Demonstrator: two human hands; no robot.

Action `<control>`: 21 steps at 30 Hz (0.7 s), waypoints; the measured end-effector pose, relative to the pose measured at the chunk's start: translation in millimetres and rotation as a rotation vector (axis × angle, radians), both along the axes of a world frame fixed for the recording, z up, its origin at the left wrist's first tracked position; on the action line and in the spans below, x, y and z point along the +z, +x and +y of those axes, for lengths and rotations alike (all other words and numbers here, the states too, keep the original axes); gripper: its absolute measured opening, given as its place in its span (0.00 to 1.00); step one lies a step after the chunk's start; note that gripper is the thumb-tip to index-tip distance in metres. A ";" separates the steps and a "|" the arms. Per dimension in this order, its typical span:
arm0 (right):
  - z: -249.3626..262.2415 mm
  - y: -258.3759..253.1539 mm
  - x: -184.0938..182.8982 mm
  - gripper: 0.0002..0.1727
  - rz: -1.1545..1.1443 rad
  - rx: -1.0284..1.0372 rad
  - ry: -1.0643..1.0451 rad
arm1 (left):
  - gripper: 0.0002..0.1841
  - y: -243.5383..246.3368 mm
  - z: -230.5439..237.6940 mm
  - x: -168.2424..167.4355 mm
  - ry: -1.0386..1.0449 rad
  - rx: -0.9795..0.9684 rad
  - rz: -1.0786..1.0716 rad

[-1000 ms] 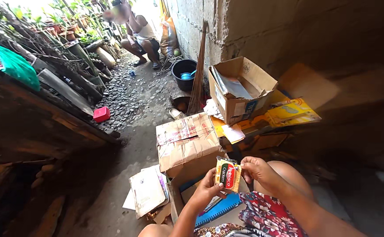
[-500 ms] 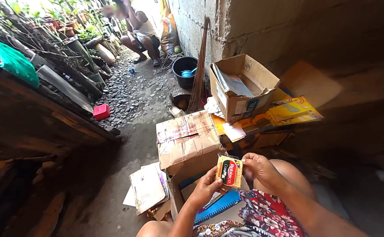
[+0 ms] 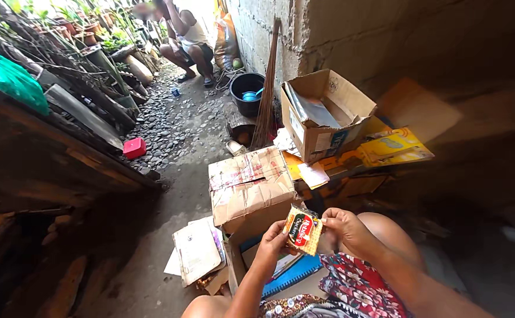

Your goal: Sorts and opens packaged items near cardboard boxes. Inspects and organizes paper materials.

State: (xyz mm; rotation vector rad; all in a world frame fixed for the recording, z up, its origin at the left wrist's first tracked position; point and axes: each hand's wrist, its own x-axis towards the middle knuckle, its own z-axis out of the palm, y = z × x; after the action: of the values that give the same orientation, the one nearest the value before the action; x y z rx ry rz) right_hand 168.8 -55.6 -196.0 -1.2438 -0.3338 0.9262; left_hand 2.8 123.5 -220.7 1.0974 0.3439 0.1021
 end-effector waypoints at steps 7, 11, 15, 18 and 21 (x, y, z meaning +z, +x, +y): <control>-5.2 9.2 0.5 0.06 0.054 -0.029 0.065 | 0.16 -1.4 4.7 2.4 0.037 0.028 -0.013; -6.1 9.1 1.9 0.06 0.050 -0.016 0.068 | 0.15 -2.2 3.0 5.0 0.016 0.025 0.007; -8.2 13.3 -3.5 0.06 0.018 0.057 0.181 | 0.14 -2.3 4.6 7.2 -0.077 0.019 0.002; -9.0 16.1 -8.5 0.14 -0.078 0.132 0.290 | 0.15 -3.2 6.0 7.9 -0.156 0.023 0.032; -8.8 17.3 -12.6 0.22 -0.277 0.122 0.315 | 0.14 -4.2 6.4 8.3 -0.210 0.006 0.056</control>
State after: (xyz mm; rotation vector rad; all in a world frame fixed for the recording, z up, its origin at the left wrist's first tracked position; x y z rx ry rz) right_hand 186.1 -64.4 -208.6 -1.0666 -0.7532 0.7678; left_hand -1.4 129.9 -212.4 0.8928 0.3989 0.0402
